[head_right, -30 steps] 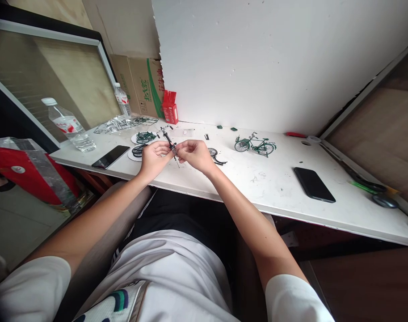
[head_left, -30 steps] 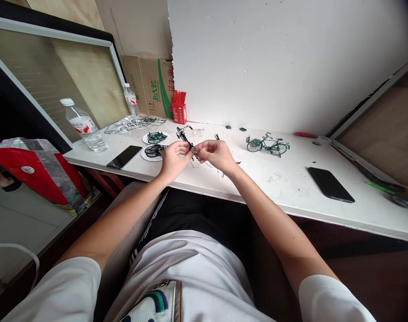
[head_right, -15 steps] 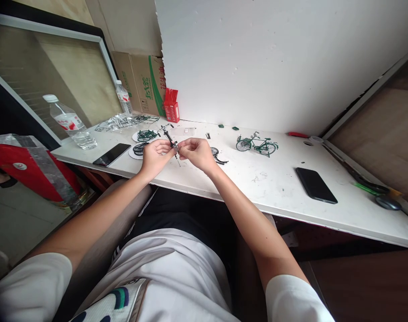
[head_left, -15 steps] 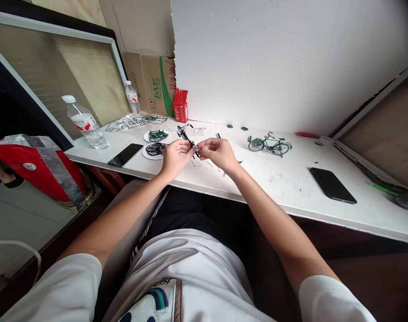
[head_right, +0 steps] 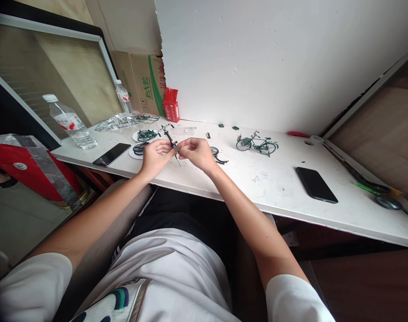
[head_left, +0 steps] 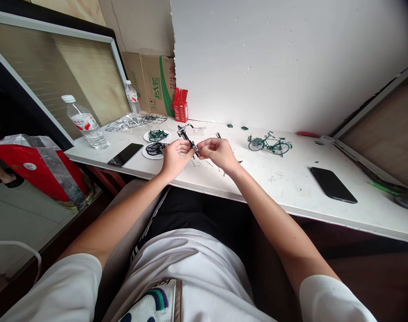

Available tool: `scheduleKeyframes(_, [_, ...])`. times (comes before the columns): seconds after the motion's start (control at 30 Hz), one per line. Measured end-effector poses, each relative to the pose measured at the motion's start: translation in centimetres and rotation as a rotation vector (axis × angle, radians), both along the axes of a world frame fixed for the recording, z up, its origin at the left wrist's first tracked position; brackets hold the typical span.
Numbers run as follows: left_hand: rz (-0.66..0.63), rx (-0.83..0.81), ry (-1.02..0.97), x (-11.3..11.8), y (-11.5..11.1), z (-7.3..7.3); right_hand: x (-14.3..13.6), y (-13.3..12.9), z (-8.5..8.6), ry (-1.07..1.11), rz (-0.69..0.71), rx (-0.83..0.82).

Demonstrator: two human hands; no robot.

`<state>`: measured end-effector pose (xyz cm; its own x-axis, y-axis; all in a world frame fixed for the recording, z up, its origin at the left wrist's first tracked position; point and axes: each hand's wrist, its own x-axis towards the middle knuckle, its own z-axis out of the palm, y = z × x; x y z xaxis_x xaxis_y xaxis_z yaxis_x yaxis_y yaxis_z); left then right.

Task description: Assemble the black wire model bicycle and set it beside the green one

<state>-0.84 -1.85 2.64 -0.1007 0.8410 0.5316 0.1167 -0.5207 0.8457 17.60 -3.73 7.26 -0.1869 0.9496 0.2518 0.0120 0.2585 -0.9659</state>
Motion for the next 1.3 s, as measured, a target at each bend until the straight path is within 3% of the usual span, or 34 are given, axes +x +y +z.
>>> scheduleKeyframes(0.67, [-0.013,-0.037,0.006,-0.07,-0.15,0.17,0.05,0.12,-0.09,0.026,-0.013,0.017])
scheduleKeyframes(1.0, [-0.028,-0.04,-0.004,-0.1,0.08,-0.04,0.35,0.43,-0.67,-0.062,-0.014,0.083])
scheduleKeyframes(1.3, [-0.024,-0.053,-0.002,-0.11,0.27,-0.23,0.25,0.35,-0.54,-0.033,-0.009,0.044])
